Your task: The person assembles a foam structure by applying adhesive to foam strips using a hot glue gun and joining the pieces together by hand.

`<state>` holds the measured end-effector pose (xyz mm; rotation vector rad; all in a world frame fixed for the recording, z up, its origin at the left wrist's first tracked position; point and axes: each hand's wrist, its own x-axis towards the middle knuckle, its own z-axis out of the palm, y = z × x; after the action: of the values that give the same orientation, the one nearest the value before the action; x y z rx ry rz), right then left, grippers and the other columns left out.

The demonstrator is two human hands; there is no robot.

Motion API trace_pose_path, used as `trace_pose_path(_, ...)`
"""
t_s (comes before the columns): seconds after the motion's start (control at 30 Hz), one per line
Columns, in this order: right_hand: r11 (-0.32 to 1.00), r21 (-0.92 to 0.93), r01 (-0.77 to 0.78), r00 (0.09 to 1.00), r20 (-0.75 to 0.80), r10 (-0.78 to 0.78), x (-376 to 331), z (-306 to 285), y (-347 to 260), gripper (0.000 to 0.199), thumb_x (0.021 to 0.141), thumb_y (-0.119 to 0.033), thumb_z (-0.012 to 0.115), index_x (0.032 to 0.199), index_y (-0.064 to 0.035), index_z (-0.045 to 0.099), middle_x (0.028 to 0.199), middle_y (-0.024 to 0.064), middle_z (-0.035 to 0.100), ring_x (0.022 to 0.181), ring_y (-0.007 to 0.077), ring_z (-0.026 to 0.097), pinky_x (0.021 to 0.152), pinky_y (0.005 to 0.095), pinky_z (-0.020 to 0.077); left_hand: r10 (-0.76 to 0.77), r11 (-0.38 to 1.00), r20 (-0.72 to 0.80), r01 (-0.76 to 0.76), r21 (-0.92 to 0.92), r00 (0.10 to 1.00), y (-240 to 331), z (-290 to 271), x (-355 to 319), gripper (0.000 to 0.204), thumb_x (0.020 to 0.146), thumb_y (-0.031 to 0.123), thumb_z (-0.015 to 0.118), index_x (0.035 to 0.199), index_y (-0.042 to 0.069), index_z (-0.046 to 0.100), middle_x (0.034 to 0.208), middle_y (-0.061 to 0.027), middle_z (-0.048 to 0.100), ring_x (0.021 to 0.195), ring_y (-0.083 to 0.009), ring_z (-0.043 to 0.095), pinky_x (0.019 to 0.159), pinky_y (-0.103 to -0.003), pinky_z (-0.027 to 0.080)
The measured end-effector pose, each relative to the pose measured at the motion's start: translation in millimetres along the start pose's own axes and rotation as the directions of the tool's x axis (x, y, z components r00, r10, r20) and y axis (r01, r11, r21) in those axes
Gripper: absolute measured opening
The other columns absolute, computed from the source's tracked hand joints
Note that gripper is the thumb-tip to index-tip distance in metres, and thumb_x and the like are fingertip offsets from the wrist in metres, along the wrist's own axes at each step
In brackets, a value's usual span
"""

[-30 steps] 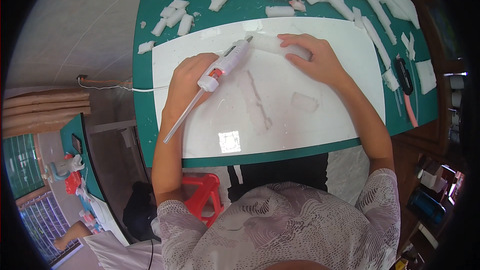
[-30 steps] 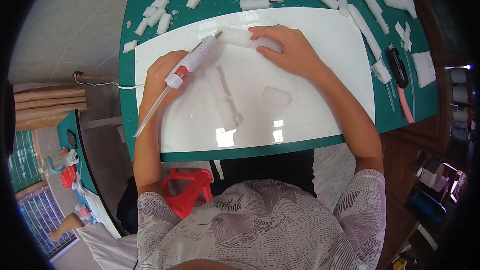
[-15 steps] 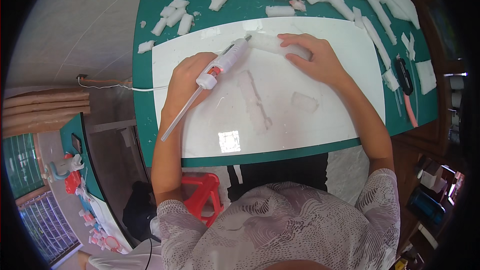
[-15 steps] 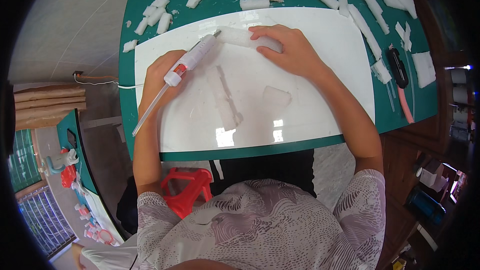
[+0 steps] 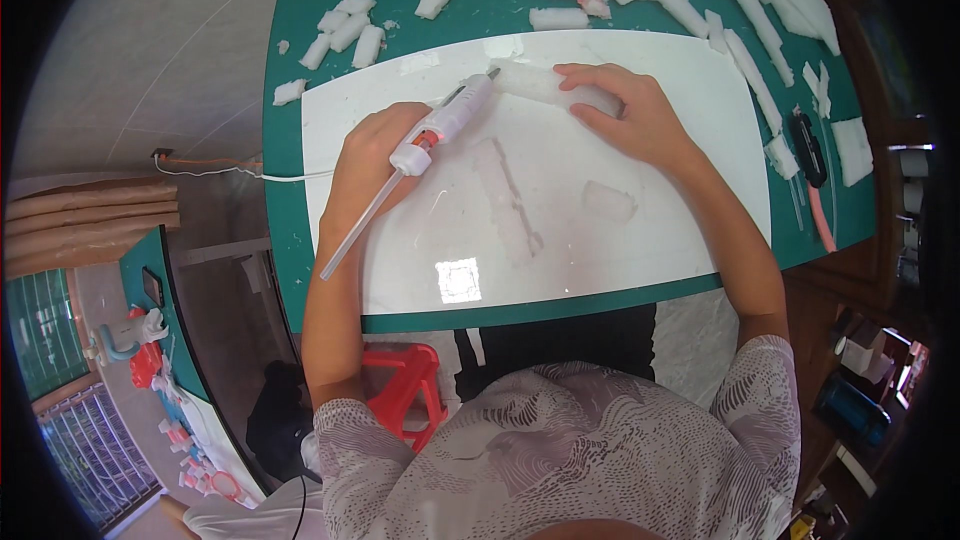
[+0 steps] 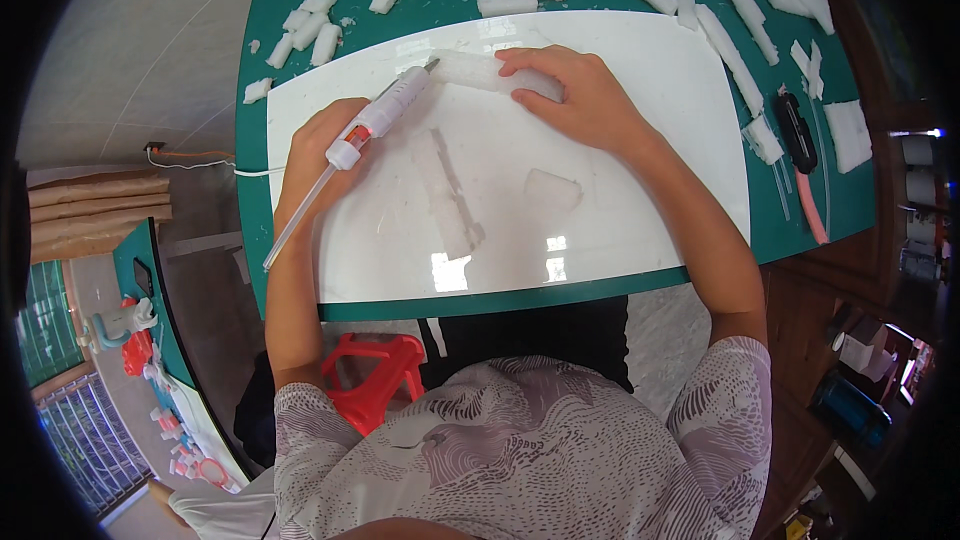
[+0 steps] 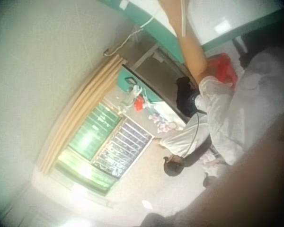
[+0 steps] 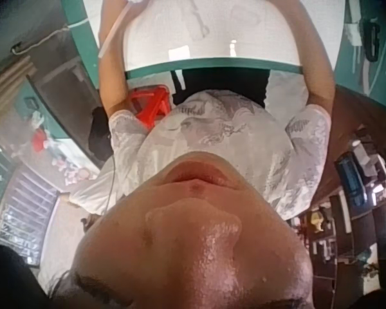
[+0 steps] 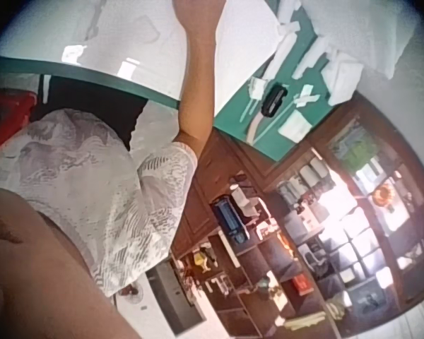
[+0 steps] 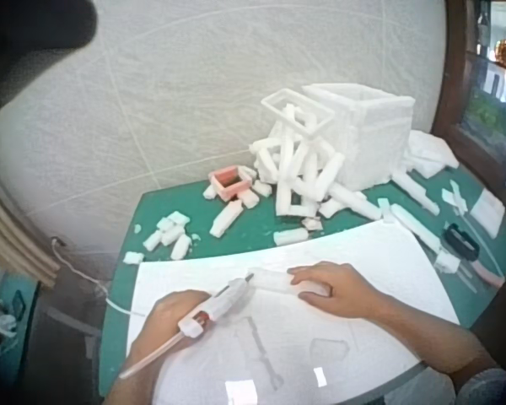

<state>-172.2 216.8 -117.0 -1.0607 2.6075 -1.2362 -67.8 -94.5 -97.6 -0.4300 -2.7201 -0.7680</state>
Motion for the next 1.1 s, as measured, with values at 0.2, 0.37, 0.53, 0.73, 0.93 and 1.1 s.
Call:
trace_pose_path(0.2, 1.0, 0.006, 0.003, 1.0, -0.003, -0.003, 0.0, 0.5, 0.0, 0.02, 0.091, -0.014, 0.069, 0.11, -0.0124, 0.073, 0.129, 0.0053, 0.07, 0.116, 0.0265, 0.065, 0.1, 0.0374, 0.0517, 0.011, 1.0, -0.025, -0.011, -0.011, 1.0, 0.2, -1.7, -0.5, 0.032, 0.072, 0.002, 0.076, 0.103, 0.001, 0.069, 0.104, -0.0168, 0.072, 0.093, -0.036, 0.07, 0.085, -0.042, 0.056)
trace_pose_path(0.37, 0.999, 0.001, 0.033, 0.999, -0.013, -0.033, -0.2, 2.2, 2.6, 0.021, 0.09, -0.015, 0.069, 0.111, -0.0125, 0.073, 0.129, 0.005, 0.07, 0.114, 0.0266, 0.066, 0.098, 0.0369, 0.0526, -0.004, 1.0, -0.029, 0.003, -0.015, 1.0, -0.8, -1.2, -1.2, 0.032, 0.072, 0.001, 0.075, 0.104, 0.001, 0.069, 0.105, -0.0171, 0.072, 0.093, -0.0358, 0.07, 0.085, -0.042, 0.056)
trace_pose_path(0.53, 1.0, 0.001, 0.029, 1.0, -0.008, -0.029, -0.2, 0.3, 0.8, 0.026, 0.086, -0.004, 0.07, 0.111, -0.0082, 0.071, 0.13, 0.0058, 0.07, 0.113, 0.0232, 0.066, 0.096, 0.0325, 0.0525, -0.029, 1.0, -0.021, 0.028, -0.013, 0.999, 0.0, -2.1, -0.5, 0.032, 0.072, 0.001, 0.075, 0.103, 0.0, 0.069, 0.104, -0.0174, 0.072, 0.092, -0.0359, 0.07, 0.085, -0.041, 0.056)
trace_pose_path(0.73, 1.0, 0.015, -0.002, 1.0, 0.004, 0.002, -0.1, 0.4, -1.8, 0.026, 0.086, -0.005, 0.07, 0.111, -0.0085, 0.071, 0.13, 0.0056, 0.069, 0.113, 0.0225, 0.066, 0.095, 0.0322, 0.0527, -0.04, 0.999, -0.011, 0.039, -0.037, 0.999, 0.9, -1.5, 0.5, 0.029, 0.073, 0.0, 0.074, 0.102, -0.001, 0.069, 0.103, -0.0173, 0.072, 0.091, -0.0358, 0.07, 0.084, -0.041, 0.056)
trace_pose_path(0.93, 1.0, -0.004, 0.027, 1.0, -0.013, -0.027, 0.0, 1.7, 1.0, 0.026, 0.086, -0.005, 0.07, 0.112, -0.0084, 0.071, 0.13, 0.0054, 0.069, 0.113, 0.022, 0.066, 0.095, 0.0317, 0.0526, -0.046, 0.998, 0.001, 0.046, -0.051, 0.999, -0.9, -1.2, 0.0, 0.028, 0.074, 0.0, 0.073, 0.102, -0.001, 0.069, 0.103, -0.0172, 0.072, 0.092, -0.0354, 0.07, 0.084, -0.04, 0.056)
trace_pose_path(1.1, 1.0, 0.004, 0.003, 1.0, 0.001, -0.003, -0.4, 1.0, 0.5, 0.023, 0.089, -0.01, 0.069, 0.112, -0.0104, 0.072, 0.13, 0.0053, 0.07, 0.114, 0.0242, 0.066, 0.098, 0.0353, 0.0514, -0.079, 0.994, -0.056, 0.074, -0.086, 0.995, 4.2, -6.1, -0.5, 0.032, 0.074, 0.0, 0.073, 0.105, -0.001, 0.069, 0.103, -0.017, 0.072, 0.093, -0.0344, 0.07, 0.085, -0.039, 0.055)
